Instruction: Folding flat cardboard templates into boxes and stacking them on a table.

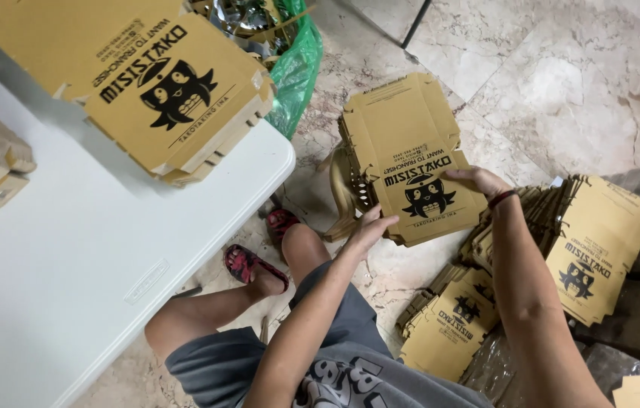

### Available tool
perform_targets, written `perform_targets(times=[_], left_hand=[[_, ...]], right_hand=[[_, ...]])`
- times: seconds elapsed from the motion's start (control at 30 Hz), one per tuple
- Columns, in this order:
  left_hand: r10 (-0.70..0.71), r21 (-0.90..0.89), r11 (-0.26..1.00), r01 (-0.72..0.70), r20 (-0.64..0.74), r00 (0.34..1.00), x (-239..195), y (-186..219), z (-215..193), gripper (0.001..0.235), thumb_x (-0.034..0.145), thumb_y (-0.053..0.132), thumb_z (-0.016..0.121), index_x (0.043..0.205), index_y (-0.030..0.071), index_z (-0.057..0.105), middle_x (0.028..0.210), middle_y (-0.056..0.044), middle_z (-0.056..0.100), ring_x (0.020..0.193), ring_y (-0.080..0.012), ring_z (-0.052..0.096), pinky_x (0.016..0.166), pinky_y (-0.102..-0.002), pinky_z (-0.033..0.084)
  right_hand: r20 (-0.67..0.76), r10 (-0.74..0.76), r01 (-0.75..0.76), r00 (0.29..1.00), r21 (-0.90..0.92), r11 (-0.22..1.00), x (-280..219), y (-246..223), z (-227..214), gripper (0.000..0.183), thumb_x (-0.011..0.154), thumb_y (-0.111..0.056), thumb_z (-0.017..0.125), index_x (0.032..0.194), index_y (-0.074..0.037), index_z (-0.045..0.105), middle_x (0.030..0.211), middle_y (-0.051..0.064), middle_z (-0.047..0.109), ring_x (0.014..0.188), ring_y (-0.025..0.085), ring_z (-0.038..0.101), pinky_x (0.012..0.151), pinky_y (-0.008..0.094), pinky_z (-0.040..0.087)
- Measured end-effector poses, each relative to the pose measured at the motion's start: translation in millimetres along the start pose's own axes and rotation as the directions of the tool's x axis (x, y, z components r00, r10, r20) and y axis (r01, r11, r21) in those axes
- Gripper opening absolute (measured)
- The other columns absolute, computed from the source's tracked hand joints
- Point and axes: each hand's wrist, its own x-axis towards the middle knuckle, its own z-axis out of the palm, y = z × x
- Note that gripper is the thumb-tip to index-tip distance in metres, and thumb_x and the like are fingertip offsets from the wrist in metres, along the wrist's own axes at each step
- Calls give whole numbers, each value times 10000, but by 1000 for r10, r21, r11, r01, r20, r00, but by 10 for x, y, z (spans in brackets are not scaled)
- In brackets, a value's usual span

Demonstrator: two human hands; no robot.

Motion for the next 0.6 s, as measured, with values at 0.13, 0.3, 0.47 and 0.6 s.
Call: perform_targets(times=[0.13, 0.3, 0.47, 0.6], left_hand=[[181, -144, 969, -199, -128, 975, -965, 441, -221, 857, 956, 399, 657, 1592, -40, 286, 1630, -376, 222, 1540, -470, 195, 1251, -594, 196], [394, -757, 547, -356, -142, 908, -1375, -629, -478, 426, 999, 517, 524, 1352, 299, 621, 1379, 46, 663, 1219, -197, 616, 1121, -484, 450], [677, -890, 402, -214, 131, 724, -2034, -1223, -379, 867, 835, 706, 690, 1466, 151, 476, 1462, -121, 576, 1415, -336, 490, 1186, -620, 356], [338, -902, 240, -359, -269, 902, -2966, -797, -415, 624, 894, 326, 618, 1464, 90, 521, 1381, -178, 610, 1246, -370, 565, 1056, -505, 464]], right_hand=[[579, -318, 443, 751, -799, -407, 95, 509, -137, 420, 904, -272, 755, 1237, -21, 709, 1052, 202, 737, 909, 314, 737, 789, 453, 593], [777, -350, 720, 524, -623, -304, -387, 1841, -628, 236, 829, -223, 882, 905, -66, 722, 789, 145, 722, 665, 240, 741, 613, 344, 625], [881, -296, 765, 368, -468, -442, -773, 3161, -1695, 425, 857, -457, 662, 1173, -172, 683, 1099, 81, 720, 988, 281, 708, 829, 459, 614], [873, -351, 807, 339, -461, -369, -981, 4294, -2603, 465, 835, -431, 673, 1112, -59, 691, 980, 98, 750, 836, 247, 742, 695, 413, 634]])
